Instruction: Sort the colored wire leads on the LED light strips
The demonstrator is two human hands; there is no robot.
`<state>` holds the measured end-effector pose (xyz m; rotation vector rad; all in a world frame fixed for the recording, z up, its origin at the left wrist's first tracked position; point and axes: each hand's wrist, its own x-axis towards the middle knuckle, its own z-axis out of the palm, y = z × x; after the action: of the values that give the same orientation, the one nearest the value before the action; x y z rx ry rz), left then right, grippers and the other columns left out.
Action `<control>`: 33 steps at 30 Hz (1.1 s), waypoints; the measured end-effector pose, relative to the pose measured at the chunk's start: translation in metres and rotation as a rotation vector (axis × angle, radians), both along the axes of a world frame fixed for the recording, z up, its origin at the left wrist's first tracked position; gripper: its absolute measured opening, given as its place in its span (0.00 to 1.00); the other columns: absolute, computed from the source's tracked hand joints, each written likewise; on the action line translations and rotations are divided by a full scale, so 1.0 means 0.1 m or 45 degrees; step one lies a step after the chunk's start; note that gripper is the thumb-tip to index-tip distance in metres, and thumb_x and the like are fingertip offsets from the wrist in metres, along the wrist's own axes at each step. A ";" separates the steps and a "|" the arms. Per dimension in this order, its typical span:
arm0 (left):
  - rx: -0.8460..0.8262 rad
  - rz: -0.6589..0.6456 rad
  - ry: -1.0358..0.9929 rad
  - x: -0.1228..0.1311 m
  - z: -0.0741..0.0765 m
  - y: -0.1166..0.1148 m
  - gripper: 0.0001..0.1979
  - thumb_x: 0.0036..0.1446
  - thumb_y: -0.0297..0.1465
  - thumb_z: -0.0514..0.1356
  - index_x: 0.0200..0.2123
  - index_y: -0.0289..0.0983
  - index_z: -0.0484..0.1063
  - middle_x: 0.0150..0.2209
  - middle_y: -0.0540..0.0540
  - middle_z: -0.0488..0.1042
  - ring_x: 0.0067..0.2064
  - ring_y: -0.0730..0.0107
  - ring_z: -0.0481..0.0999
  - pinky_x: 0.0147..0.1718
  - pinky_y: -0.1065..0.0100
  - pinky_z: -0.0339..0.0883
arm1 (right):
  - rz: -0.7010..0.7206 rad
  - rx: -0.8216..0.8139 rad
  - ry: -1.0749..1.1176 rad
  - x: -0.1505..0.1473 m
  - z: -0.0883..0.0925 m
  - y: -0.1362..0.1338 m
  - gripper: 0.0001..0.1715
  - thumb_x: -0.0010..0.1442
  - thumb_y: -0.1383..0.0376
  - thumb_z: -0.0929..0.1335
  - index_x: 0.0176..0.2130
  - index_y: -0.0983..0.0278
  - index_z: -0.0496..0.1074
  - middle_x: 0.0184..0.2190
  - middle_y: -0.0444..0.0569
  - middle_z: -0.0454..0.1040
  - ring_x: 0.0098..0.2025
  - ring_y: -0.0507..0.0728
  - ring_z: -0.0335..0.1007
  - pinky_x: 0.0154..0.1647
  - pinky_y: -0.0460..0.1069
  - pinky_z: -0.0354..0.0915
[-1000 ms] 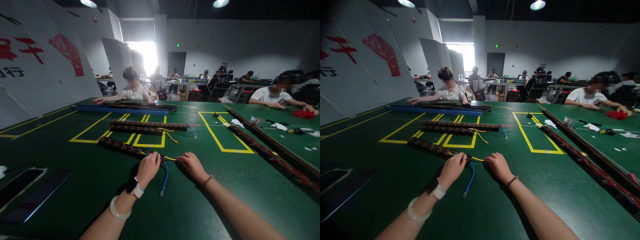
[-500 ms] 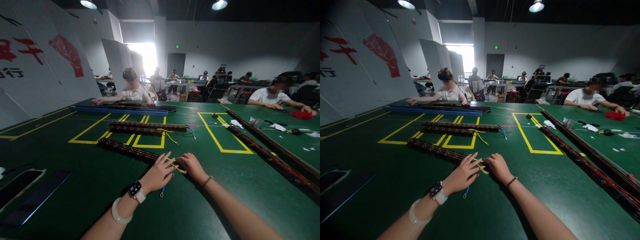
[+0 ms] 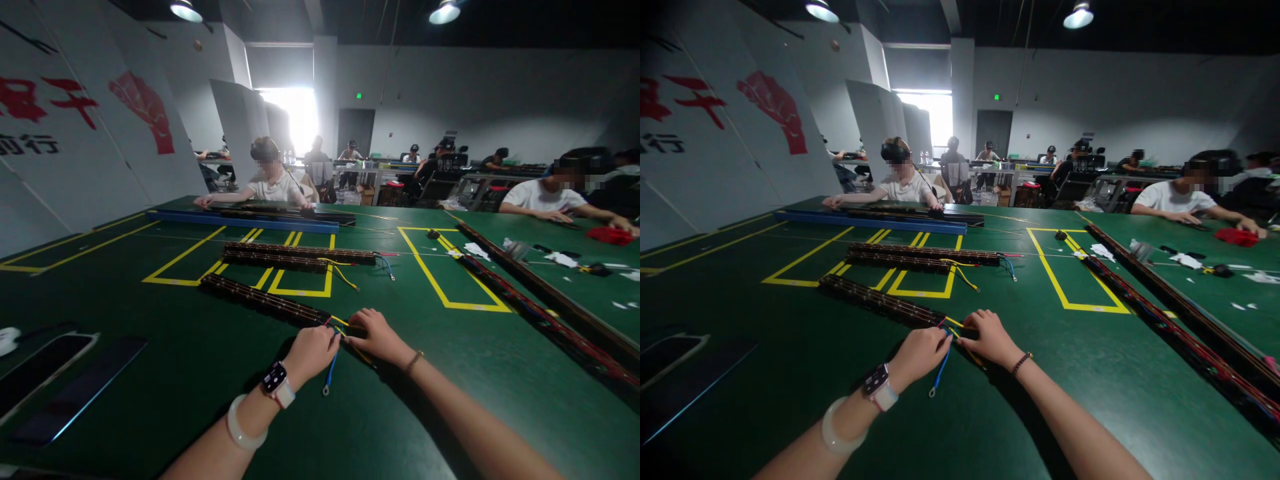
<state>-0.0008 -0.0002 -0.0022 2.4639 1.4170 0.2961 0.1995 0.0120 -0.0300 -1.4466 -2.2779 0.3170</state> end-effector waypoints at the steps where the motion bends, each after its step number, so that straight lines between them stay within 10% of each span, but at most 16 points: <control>1: -0.028 0.035 -0.036 0.01 -0.01 0.00 0.18 0.63 0.36 0.46 0.33 0.35 0.73 0.34 0.39 0.76 0.35 0.63 0.75 0.38 0.65 0.64 | 0.003 -0.030 -0.005 -0.03 -0.01 0.01 0.19 0.52 0.54 0.72 0.39 0.63 0.71 0.35 0.48 0.71 0.40 0.57 0.64 0.42 0.50 0.59; 10: -0.826 0.222 -0.806 0.08 -0.14 0.02 0.12 0.61 0.36 0.48 0.32 0.35 0.65 0.21 0.50 0.69 0.20 0.73 0.68 0.23 0.72 0.60 | -0.006 -0.160 0.053 -0.18 0.10 0.01 0.03 0.58 0.70 0.67 0.35 0.65 0.72 0.33 0.48 0.74 0.35 0.53 0.69 0.33 0.45 0.60; 15: -1.223 0.190 -1.318 0.13 -0.21 0.00 0.13 0.60 0.39 0.52 0.37 0.34 0.63 0.25 0.50 0.70 0.27 0.73 0.72 0.28 0.72 0.61 | -0.008 -0.013 -0.372 -0.30 0.21 -0.12 0.09 0.59 0.73 0.65 0.33 0.64 0.74 0.31 0.50 0.74 0.34 0.55 0.71 0.34 0.47 0.60; 25: -1.243 0.360 -1.513 0.18 -0.34 0.01 0.15 0.55 0.41 0.58 0.29 0.35 0.62 0.22 0.54 0.65 0.23 0.79 0.63 0.24 0.73 0.53 | 0.060 0.252 -0.758 -0.63 0.12 -0.47 0.16 0.58 0.72 0.64 0.47 0.73 0.71 0.40 0.63 0.72 0.39 0.63 0.68 0.39 0.55 0.64; 33: -1.077 0.358 -1.292 0.16 -0.33 0.00 0.14 0.57 0.42 0.53 0.27 0.36 0.62 0.18 0.56 0.61 0.19 0.79 0.58 0.19 0.73 0.47 | 0.061 -0.027 -0.537 -0.47 0.65 -0.55 0.15 0.64 0.61 0.62 0.44 0.65 0.72 0.36 0.53 0.75 0.37 0.58 0.71 0.38 0.51 0.64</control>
<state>0.0154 0.0001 -0.0348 1.1279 1.0579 0.6943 0.1530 -0.0434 0.0348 -1.5922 -2.6464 0.0498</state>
